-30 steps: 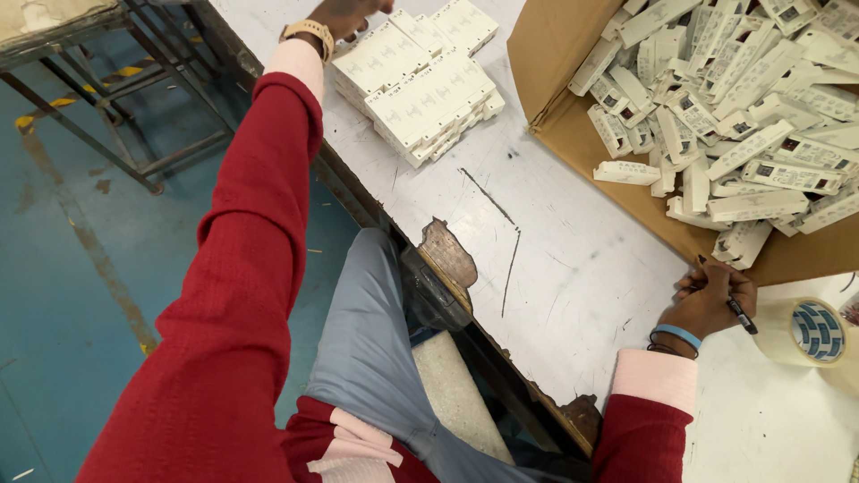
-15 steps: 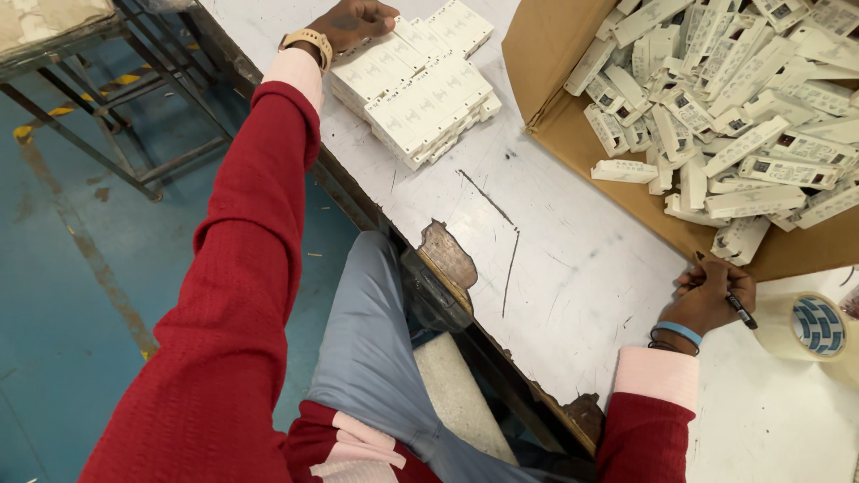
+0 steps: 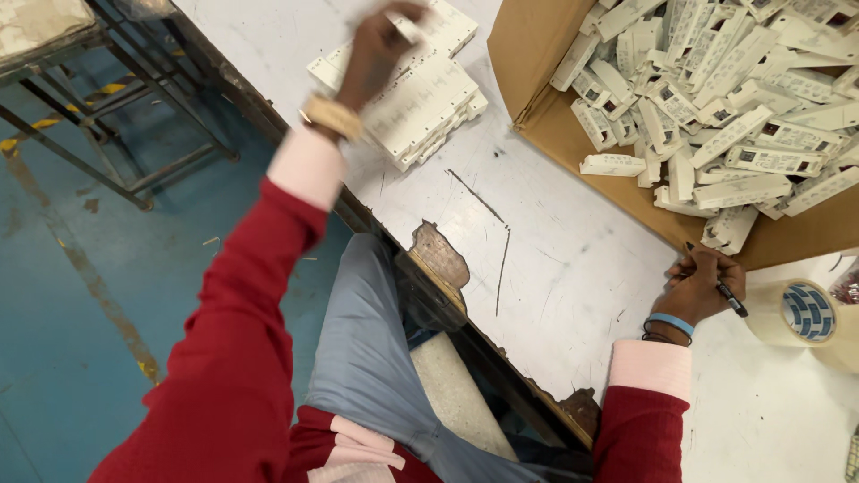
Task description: The person repeatedly picks up small white electrical components from a cardboard box, writes on them with a black marker, and stacks them on the table. The process is continuous and repetitive throughout the clip.
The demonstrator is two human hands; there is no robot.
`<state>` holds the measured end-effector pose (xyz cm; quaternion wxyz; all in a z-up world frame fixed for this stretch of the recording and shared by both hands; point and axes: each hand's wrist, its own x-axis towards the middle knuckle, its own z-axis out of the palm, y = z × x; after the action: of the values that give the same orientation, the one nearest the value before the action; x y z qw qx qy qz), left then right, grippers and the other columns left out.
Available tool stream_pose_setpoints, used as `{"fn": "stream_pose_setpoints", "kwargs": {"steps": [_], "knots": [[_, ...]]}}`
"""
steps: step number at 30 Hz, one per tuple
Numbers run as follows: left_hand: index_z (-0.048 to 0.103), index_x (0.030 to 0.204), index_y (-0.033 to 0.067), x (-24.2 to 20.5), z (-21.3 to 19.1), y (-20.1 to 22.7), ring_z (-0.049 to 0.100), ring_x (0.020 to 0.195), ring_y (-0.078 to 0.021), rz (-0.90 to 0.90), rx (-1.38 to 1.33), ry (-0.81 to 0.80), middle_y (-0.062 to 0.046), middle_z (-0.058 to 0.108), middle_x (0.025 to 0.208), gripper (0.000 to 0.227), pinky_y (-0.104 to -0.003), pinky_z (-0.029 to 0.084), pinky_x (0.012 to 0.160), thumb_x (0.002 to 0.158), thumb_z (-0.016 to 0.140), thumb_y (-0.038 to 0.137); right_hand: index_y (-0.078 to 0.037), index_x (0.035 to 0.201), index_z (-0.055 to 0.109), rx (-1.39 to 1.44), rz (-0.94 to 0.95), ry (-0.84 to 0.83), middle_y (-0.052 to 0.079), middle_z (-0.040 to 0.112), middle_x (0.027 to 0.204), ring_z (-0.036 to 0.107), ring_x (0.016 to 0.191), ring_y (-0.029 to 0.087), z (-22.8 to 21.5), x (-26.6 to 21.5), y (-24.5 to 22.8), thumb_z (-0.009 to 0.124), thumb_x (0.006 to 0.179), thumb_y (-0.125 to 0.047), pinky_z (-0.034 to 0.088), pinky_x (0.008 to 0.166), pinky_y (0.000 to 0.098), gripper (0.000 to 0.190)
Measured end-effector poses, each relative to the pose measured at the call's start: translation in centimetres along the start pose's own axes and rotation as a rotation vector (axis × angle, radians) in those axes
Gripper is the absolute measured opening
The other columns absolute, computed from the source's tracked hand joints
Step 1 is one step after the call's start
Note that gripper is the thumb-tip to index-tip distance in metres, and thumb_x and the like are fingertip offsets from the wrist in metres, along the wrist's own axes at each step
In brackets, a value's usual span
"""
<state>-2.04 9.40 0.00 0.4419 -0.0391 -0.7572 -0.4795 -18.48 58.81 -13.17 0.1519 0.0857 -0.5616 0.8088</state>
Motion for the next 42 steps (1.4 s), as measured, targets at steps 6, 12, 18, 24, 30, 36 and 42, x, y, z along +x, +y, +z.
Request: {"fn": "stream_pose_setpoints", "kwargs": {"steps": [6, 12, 18, 24, 30, 36, 42], "knots": [[0.070, 0.113, 0.0030, -8.9, 11.3, 2.1, 0.067, 0.106, -0.0286, 0.021, 0.170, -0.337, -0.016, 0.071, 0.116, 0.047, -0.039, 0.055, 0.096, 0.080, 0.051, -0.024, -0.001, 0.092, 0.057, -0.006, 0.025, 0.006, 0.009, 0.061, 0.073, 0.054, 0.052, 0.013, -0.4, -0.2, -0.1, 0.061, 0.096, -0.001, 0.038, 0.042, 0.0241, 0.005], [0.064, 0.130, -0.0003, -7.6, 13.8, 0.1, 0.061, 0.120, -0.0334, -0.175, 0.377, -0.200, -0.020, 0.066, 0.130, 0.063, -0.037, 0.046, 0.108, 0.075, 0.045, -0.024, -0.001, 0.090, 0.058, -0.010, 0.018, 0.035, 0.010, 0.062, 0.072, 0.055, 0.050, 0.015, -0.9, 0.5, 0.6, 0.064, 0.093, -0.001, 0.041, 0.041, 0.0252, 0.007], [0.050, 0.145, -0.0057, -8.2, 13.0, -0.9, 0.043, 0.146, -0.0394, -0.089, 0.337, -0.044, -0.027, 0.050, 0.152, 0.075, -0.042, 0.030, 0.125, 0.074, 0.038, -0.027, -0.002, 0.088, 0.058, -0.022, 0.050, 0.068, 0.009, 0.063, 0.072, 0.056, 0.050, 0.014, -0.8, 0.9, 0.8, 0.064, 0.091, -0.001, 0.041, 0.041, 0.0246, 0.007], [0.054, 0.143, -0.0030, -8.4, 13.1, 0.1, 0.046, 0.144, -0.0386, -0.043, 0.369, -0.054, -0.024, 0.052, 0.151, 0.074, -0.042, 0.031, 0.124, 0.074, 0.039, -0.028, -0.001, 0.088, 0.058, 0.010, 0.036, 0.051, 0.010, 0.063, 0.072, 0.055, 0.050, 0.015, -0.9, 0.7, 0.8, 0.067, 0.092, -0.002, 0.041, 0.042, 0.0256, 0.010], [0.059, 0.142, 0.0105, -8.5, 11.8, 0.7, 0.060, 0.134, -0.0246, -0.253, 0.176, -0.071, -0.015, 0.057, 0.152, 0.065, -0.031, 0.050, 0.106, 0.089, 0.042, -0.024, -0.002, 0.087, 0.058, 0.000, 0.049, 0.062, 0.009, 0.062, 0.070, 0.055, 0.049, 0.014, -0.7, 0.5, 0.3, 0.066, 0.090, -0.001, 0.041, 0.041, 0.0253, 0.009], [0.061, 0.138, 0.0094, -8.2, 11.3, 0.0, 0.050, 0.142, -0.0259, -0.218, 0.060, -0.132, -0.013, 0.051, 0.155, 0.064, -0.029, 0.049, 0.110, 0.087, 0.043, -0.026, -0.001, 0.088, 0.058, 0.020, 0.064, 0.054, 0.009, 0.062, 0.071, 0.054, 0.049, 0.014, -0.7, 0.3, -0.1, 0.064, 0.090, -0.001, 0.040, 0.041, 0.0250, 0.007], [0.065, 0.130, 0.0061, -8.7, 10.8, 1.2, 0.041, 0.148, -0.0290, -0.289, 0.014, -0.283, -0.012, 0.040, 0.162, 0.059, -0.034, 0.040, 0.116, 0.088, 0.038, -0.026, -0.001, 0.087, 0.058, -0.002, 0.070, 0.068, 0.009, 0.062, 0.071, 0.054, 0.049, 0.014, -0.7, 0.4, -0.1, 0.064, 0.090, -0.002, 0.041, 0.041, 0.0249, 0.007]]}}
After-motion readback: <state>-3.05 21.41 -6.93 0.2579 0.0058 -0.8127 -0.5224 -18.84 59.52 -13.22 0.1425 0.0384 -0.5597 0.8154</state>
